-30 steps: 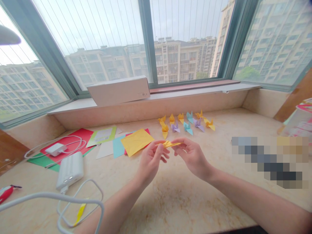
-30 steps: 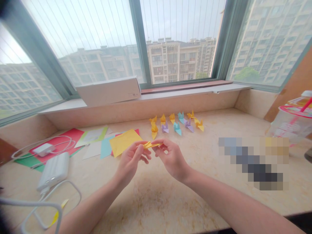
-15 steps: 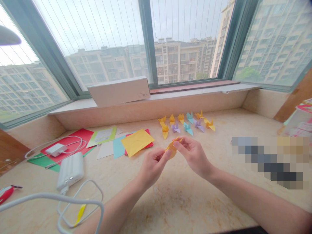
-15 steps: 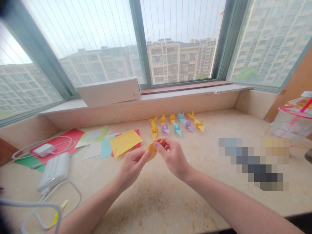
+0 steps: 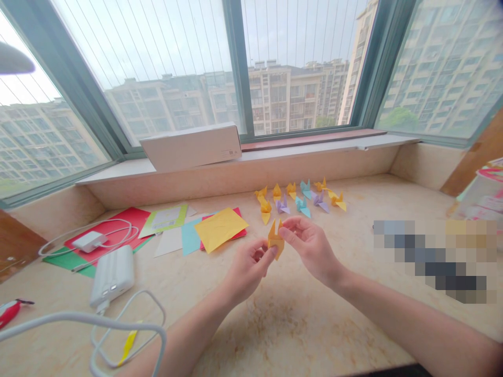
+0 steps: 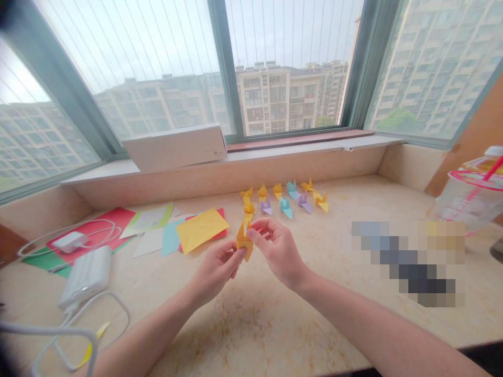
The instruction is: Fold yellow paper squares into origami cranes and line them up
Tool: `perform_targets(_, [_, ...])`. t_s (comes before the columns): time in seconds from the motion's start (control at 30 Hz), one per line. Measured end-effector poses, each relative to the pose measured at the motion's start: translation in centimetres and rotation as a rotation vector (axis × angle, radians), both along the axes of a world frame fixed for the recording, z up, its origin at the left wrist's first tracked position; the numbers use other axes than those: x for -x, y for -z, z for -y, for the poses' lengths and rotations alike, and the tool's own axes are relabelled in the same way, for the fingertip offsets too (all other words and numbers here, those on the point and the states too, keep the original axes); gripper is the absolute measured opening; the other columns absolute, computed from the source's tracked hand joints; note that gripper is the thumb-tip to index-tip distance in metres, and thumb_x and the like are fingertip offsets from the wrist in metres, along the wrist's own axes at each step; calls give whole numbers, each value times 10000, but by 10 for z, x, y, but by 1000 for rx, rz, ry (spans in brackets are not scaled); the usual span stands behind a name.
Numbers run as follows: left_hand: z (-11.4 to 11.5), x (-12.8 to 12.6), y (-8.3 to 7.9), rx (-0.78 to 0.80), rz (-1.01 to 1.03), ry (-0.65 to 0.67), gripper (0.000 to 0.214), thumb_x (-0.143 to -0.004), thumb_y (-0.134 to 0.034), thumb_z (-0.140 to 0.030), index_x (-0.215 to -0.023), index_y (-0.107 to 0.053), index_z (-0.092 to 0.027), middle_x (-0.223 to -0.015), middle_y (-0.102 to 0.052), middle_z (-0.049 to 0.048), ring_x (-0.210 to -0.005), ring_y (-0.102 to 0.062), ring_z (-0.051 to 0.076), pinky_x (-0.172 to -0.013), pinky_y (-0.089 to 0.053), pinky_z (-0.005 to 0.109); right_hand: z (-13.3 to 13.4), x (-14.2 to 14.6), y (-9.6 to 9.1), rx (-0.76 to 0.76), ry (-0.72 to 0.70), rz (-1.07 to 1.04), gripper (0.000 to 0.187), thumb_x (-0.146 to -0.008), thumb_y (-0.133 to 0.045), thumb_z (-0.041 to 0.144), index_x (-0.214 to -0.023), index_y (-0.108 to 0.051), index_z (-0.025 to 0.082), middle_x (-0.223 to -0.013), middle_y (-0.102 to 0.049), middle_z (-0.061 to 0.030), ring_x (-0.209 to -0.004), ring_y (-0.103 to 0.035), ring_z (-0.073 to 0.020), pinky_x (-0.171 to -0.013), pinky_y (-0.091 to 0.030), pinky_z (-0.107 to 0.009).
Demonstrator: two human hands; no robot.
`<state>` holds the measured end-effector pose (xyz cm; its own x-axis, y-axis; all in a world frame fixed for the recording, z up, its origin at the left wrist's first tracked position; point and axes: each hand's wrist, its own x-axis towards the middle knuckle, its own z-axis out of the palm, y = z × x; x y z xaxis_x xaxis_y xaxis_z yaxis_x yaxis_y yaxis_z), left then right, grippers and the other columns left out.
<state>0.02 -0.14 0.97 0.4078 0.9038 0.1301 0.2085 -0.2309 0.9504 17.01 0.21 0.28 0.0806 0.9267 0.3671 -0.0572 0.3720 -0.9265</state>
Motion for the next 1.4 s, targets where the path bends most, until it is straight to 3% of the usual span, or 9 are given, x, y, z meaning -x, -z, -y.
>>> perform_targets(0.43, [1, 0, -1, 0, -26, 47, 328, -919, -578, -451, -788, -614, -153, -542, -415, -71, -470, -373, 74, -441, -273, 194, 0, -1, -1, -26, -1, -37, 193, -837, -738, 388, -871, -665, 213, -834, -689, -11, -765, -631, -155, -744, -487, -310])
perform_targets(0.73, [3, 0, -3, -24, -51, 54, 360, -910, -595, -466, -720, -588, -160, -499, -428, -71, -445, -366, 70, -441, -246, 205, 1, -1, -1, 6, -19, -35, 256, -807, -761, 443, -871, -687, 207, -840, -704, -23, -741, -631, -161, -724, -494, -316])
perform_targets(1.23, [0, 3, -2, -51, -97, 97, 345, -925, -575, -453, -773, -637, -149, -543, -444, -58, -461, -389, 75, -450, -271, 206, 8, 2, -5, -22, -43, -96, 190, -832, -734, 396, -884, -692, 217, -835, -683, -14, -763, -611, -152, -746, -497, -299])
perform_targets(1.4, [0, 4, -5, -47, -86, 105, 347, -924, -572, -459, -765, -629, -156, -545, -447, -56, -463, -391, 78, -447, -278, 207, 5, 4, -7, 28, -60, -192, 413, -750, -796, 430, -1105, -698, 245, -853, -680, -9, -768, -626, -157, -729, -517, -300])
